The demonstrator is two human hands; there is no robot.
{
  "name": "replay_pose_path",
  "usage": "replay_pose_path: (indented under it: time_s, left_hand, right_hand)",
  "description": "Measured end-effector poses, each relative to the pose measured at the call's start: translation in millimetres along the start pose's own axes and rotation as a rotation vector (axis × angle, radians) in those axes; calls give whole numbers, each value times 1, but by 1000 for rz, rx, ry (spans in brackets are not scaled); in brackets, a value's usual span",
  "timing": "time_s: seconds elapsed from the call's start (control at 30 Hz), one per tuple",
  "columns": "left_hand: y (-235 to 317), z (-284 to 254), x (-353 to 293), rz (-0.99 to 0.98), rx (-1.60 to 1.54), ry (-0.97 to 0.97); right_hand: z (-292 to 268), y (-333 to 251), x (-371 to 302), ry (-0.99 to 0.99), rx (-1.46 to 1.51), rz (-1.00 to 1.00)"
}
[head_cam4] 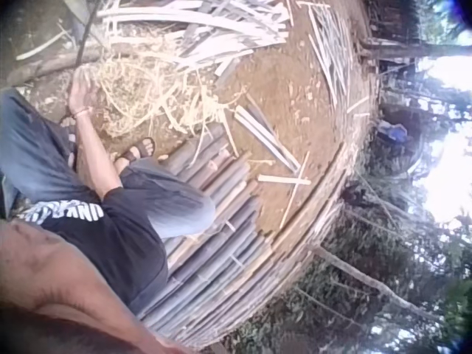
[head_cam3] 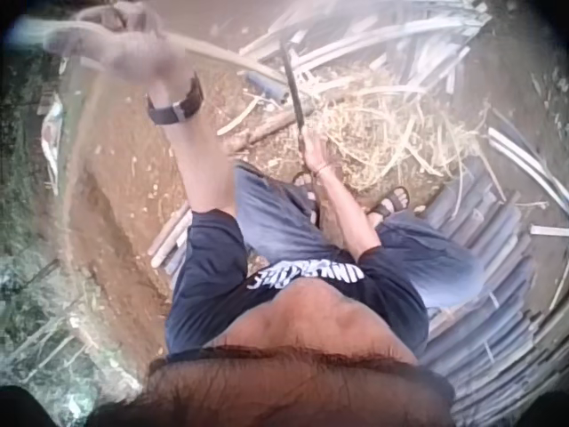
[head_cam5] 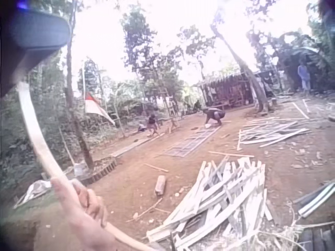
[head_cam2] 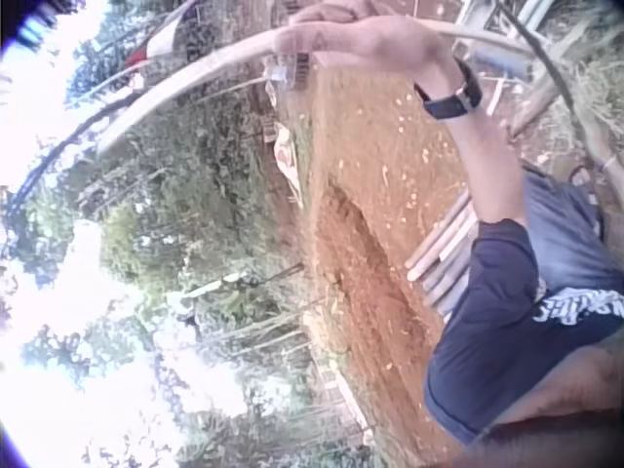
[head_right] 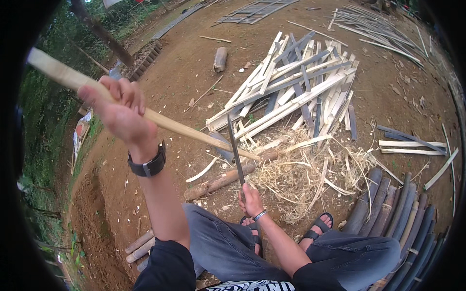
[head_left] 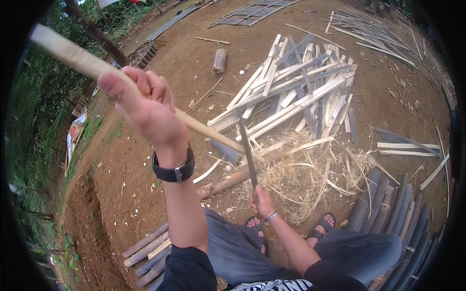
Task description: The person shaves strips of wood using a blade, holding the wood piece by hand and pulling the blade towards themselves to remove shavings.
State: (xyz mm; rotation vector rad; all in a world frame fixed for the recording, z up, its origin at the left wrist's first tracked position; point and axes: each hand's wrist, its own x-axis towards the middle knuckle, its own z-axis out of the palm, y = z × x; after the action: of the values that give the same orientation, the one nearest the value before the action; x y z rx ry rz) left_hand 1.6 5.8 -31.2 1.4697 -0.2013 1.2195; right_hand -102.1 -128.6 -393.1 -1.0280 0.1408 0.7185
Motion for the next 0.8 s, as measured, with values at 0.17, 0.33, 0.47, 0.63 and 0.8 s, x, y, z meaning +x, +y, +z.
replay_pose_path:
  time_s: [0.17,0.33,0.47,0.63,0.8]
  left_hand:
    - [13,-16,-1,-15,-125,59]
    - [18,-29,-6,-36,-108,28]
    - [15,-31,-3,-50,-79,82]
    - [18,-41,-4,-24,89,165]
    - [8,-46,-2,-59,8,201]
  right_hand:
    - [-42,41,45,297,40,249]
    - [6,16,20,30,-21,5]
    - [-30,51,49,269,-36,165]
    - [13,28,37,151,179,156]
    - [-35,70,63,301,-19,162]
